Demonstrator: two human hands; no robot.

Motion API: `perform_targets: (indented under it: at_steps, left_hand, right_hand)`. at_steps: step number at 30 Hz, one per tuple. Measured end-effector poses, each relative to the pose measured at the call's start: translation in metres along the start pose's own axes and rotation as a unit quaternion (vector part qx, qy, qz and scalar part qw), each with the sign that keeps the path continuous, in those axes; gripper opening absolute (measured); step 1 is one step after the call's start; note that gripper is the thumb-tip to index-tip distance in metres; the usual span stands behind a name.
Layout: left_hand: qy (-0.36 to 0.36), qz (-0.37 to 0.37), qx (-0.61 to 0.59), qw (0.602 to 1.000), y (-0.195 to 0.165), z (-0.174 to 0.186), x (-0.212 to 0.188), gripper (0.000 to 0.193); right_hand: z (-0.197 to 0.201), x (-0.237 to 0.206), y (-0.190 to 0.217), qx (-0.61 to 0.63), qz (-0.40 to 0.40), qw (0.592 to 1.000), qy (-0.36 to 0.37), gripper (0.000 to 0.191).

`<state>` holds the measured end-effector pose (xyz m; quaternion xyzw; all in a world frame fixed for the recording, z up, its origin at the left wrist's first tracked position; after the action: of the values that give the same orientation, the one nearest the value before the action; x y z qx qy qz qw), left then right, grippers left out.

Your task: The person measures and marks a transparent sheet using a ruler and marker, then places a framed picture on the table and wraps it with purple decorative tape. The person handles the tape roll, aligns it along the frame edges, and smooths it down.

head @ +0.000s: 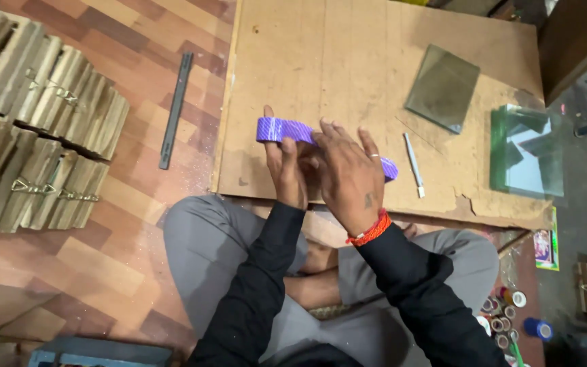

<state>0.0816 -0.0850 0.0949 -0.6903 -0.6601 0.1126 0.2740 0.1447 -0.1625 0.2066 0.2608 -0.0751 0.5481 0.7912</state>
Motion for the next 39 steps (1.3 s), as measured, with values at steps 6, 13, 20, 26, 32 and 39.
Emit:
perform_targets:
  at_steps: [6,13,20,26,32,39]
  left_hand:
    - [0.073,-0.022,0.043,0.996,-0.004,0.008,0.000,0.104]
    - [0.062,-0.032,0.040,0.997,0.001,0.010,0.000,0.113]
    - [0.074,-0.040,0.030,0.996,0.005,0.002,-0.001,0.114]
    - [0.193,-0.021,0.144,0.970,-0.024,-0.026,-0.007,0.108]
    - [0.413,-0.073,0.518,0.746,-0.055,-0.058,-0.036,0.076]
    - [0.357,-0.218,0.696,0.584,-0.066,0.008,-0.038,0.035]
  right_hand:
    - [0.009,0.036,0.006,0.087,-0.102,0.979,0.156,0.031]
    - [0.017,0.034,-0.011,0.112,-0.023,0.977,0.178,0.031]
    - [0.060,-0.027,-0.083,0.039,0.006,0.998,0.052,0.029]
    - [0.058,-0.080,-0.102,0.084,-0.285,0.954,0.043,0.027]
    - [0.011,-0.111,-0.092,0.299,-0.223,0.920,0.116,0.043]
    - [-0.047,-0.157,-0.087,0.534,-0.312,0.783,0.070,0.033]
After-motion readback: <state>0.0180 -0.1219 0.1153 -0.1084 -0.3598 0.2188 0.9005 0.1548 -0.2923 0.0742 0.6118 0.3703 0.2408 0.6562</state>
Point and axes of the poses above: each hand's wrist, its own x-axis towards the middle knuckle, its own z-axis out of the back of the hand, y = z × x, the point moved 1 cm from there along x, towards the middle knuckle, and after that the axes turned 14 degrees about -z, right-handed, at the moved point
